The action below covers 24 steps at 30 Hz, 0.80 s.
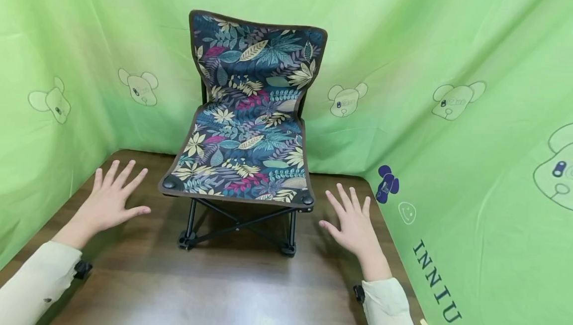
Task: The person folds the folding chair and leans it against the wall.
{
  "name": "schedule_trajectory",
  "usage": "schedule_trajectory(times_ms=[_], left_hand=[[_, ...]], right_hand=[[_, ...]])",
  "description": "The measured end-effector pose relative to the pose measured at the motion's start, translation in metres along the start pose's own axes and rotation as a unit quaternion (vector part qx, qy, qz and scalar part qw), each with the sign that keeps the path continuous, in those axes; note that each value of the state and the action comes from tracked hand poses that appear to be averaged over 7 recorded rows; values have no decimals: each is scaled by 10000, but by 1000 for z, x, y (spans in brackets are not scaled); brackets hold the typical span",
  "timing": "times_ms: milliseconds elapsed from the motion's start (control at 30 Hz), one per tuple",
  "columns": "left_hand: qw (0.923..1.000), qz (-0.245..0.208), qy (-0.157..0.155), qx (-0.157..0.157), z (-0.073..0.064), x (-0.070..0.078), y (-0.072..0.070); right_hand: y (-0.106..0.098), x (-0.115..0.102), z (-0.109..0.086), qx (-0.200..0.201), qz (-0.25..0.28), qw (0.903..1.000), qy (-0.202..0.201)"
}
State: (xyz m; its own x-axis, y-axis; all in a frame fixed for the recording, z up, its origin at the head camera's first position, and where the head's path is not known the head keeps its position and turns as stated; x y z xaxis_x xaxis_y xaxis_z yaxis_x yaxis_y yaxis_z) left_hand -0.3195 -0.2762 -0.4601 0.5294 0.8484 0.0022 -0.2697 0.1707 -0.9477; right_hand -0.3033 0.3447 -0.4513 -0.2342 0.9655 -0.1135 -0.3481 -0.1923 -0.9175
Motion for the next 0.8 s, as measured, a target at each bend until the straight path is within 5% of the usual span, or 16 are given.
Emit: schedule_trajectory(times_ms=[500, 800], left_hand=[[9977, -287, 304, 534, 6, 8, -22], [9870, -791, 636, 1247, 6, 17, -29]], right_hand=[[-15, -1, 0, 374, 637, 9972, -155], [-31, -7, -4, 651, 1080, 9914, -362]])
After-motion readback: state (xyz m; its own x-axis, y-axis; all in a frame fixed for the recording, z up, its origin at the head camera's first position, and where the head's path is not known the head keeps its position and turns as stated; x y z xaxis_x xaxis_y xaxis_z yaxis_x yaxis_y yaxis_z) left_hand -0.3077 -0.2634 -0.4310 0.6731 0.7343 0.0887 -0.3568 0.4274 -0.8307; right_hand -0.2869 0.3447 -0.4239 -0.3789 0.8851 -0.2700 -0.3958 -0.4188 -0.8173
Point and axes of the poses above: each hand's wrist, its own z-axis towards the middle knuckle, its own y-axis out of the palm, x = y × z, the point moved 6 cm from there along z, towards the middle knuckle, and after that the axes turned 12 degrees about y, right-handed, at the moved point
